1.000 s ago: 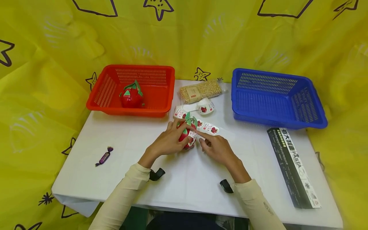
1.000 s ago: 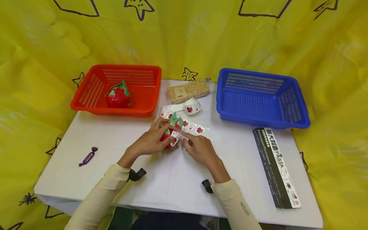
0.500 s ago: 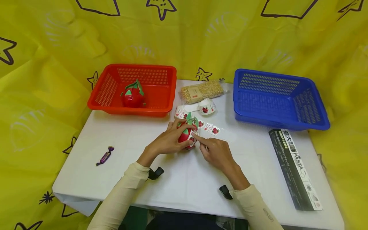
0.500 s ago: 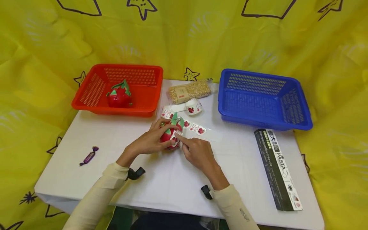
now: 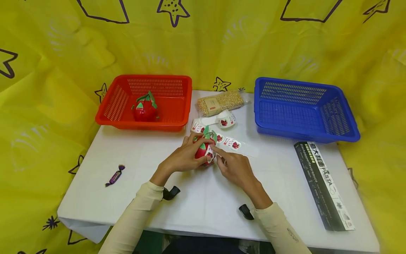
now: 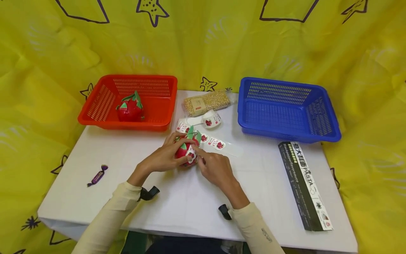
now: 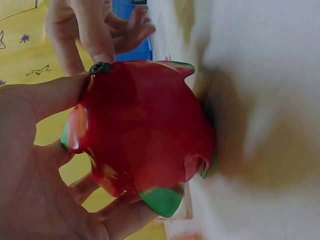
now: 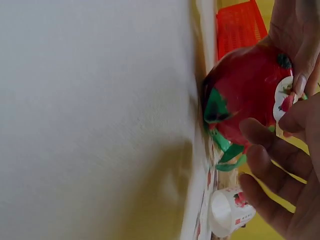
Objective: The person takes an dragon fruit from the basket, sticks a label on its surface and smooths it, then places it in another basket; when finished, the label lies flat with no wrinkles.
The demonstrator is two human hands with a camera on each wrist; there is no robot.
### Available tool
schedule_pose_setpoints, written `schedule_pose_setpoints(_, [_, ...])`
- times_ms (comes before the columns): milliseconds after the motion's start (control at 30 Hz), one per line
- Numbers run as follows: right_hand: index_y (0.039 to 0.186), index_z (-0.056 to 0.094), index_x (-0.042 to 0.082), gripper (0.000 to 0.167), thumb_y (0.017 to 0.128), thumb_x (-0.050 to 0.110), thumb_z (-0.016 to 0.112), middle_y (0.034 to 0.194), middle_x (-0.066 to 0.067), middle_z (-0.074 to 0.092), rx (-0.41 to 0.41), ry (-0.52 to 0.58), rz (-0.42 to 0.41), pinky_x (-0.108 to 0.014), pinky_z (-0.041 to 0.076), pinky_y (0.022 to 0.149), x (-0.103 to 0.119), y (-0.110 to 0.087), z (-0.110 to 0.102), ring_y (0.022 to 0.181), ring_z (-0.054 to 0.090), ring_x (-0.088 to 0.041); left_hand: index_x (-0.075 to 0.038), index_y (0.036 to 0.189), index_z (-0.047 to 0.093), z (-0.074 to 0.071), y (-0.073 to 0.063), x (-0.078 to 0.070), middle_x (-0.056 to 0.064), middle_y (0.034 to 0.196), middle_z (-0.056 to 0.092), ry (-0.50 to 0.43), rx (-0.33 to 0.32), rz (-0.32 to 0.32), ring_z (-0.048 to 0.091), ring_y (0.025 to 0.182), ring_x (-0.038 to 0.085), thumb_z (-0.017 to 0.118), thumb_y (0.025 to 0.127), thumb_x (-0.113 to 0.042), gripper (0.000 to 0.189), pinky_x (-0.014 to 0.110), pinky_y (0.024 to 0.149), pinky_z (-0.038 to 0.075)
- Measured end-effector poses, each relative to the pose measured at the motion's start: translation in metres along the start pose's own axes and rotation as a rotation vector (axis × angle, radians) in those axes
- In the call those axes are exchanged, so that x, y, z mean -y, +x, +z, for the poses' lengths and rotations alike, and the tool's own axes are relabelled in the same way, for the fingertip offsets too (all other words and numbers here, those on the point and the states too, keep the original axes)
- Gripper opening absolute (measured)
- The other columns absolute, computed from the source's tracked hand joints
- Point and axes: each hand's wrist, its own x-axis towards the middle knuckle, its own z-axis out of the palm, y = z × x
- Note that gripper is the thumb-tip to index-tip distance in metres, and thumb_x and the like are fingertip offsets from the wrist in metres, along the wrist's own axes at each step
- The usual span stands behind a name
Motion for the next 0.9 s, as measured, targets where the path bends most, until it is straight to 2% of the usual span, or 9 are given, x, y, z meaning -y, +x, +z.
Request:
schedule_pose_setpoints(133, [0.135, 0.075, 0.018, 0.048, 0.091, 0.002, 0.067, 0.056, 0.011, 0.034, -0.019, 0.011, -0.071, -0.020, 0.022, 0.046, 0.002, -0.006, 0.001, 0.052, 0.025, -0.003, -0.036, 0.153, 0.052, 0.000, 0.000, 0.001, 0.008, 0.168, 0.025, -0.007, 0.013, 0.017, 0.034, 0.141, 0.035, 0.073, 0.098, -0.040, 0.059, 0.059, 0.097, 0.054])
schedule_pose_setpoints(200, [0.136, 0.075, 0.019, 0.049, 0.091, 0.002, 0.066, 0.056, 0.011, 0.034, -0.016, -0.013, -0.082, -0.020, 0.021, 0.046, 0.003, -0.008, 0.001, 0.053, 0.024, -0.003, -0.037, 0.154, 0.051, -0.001, 0.000, 0.001, 0.008, 0.169, 0.025, 0.003, 0.019, 0.019, 0.034, 0.141, 0.034, 0.073, 0.097, -0.040, 0.061, 0.058, 0.096, 0.054])
schedule_pose_setpoints(367, [0.145, 0.068, 0.025, 0.052, 0.095, 0.008, 0.065, 0.054, 0.011, 0.031, 0.045, -0.082, -0.019, -0.023, 0.021, 0.045, 0.004, -0.004, 0.001, 0.051, 0.023, -0.006, -0.037, 0.155, 0.049, -0.002, 0.000, 0.000, 0.008, 0.169, 0.024, 0.004, 0.022, 0.003, 0.034, 0.141, 0.034, 0.074, 0.097, -0.042, 0.063, 0.059, 0.095, 0.054])
schedule_pose_setpoints(433, [0.146, 0.067, 0.025, 0.052, 0.096, 0.011, 0.066, 0.054, 0.012, 0.031, 0.066, -0.066, 0.020, -0.024, 0.023, 0.045, 0.003, -0.004, 0.002, 0.050, 0.024, -0.005, -0.036, 0.156, 0.049, 0.000, 0.000, 0.001, 0.008, 0.169, 0.025, -0.006, 0.022, 0.004, 0.034, 0.142, 0.034, 0.074, 0.097, -0.043, 0.064, 0.060, 0.097, 0.054])
schedule_pose_setpoints(567, [0.141, 0.071, 0.022, 0.047, 0.096, 0.010, 0.066, 0.053, 0.013, 0.034, 0.036, -0.001, 0.086, -0.024, 0.024, 0.045, 0.000, -0.007, 0.002, 0.049, 0.027, -0.004, -0.037, 0.158, 0.047, 0.002, 0.001, 0.002, 0.007, 0.169, 0.024, -0.003, 0.024, 0.002, 0.033, 0.143, 0.034, 0.073, 0.099, -0.041, 0.065, 0.059, 0.098, 0.054])
schedule_pose_setpoints(767, [0.138, 0.073, 0.019, 0.045, 0.095, 0.008, 0.066, 0.053, 0.012, 0.037, 0.030, 0.040, 0.124, -0.025, 0.024, 0.047, -0.006, -0.006, 0.005, 0.050, 0.026, -0.003, -0.036, 0.158, 0.046, 0.001, 0.001, 0.000, 0.008, 0.168, 0.027, 0.018, 0.008, 0.000, 0.039, 0.132, 0.031, 0.058, 0.107, -0.037, 0.052, 0.049, 0.084, 0.056])
schedule_pose_setpoints(900, [0.137, 0.074, 0.018, 0.043, 0.096, 0.008, 0.066, 0.054, 0.011, 0.043, 0.051, 0.068, 0.136, -0.026, 0.028, 0.048, -0.009, -0.003, 0.006, 0.050, 0.030, -0.004, -0.035, 0.157, 0.046, 0.000, 0.002, 0.001, 0.010, 0.166, 0.028, 0.022, 0.010, 0.016, 0.040, 0.128, 0.031, 0.055, 0.109, -0.036, 0.049, 0.046, 0.082, 0.055])
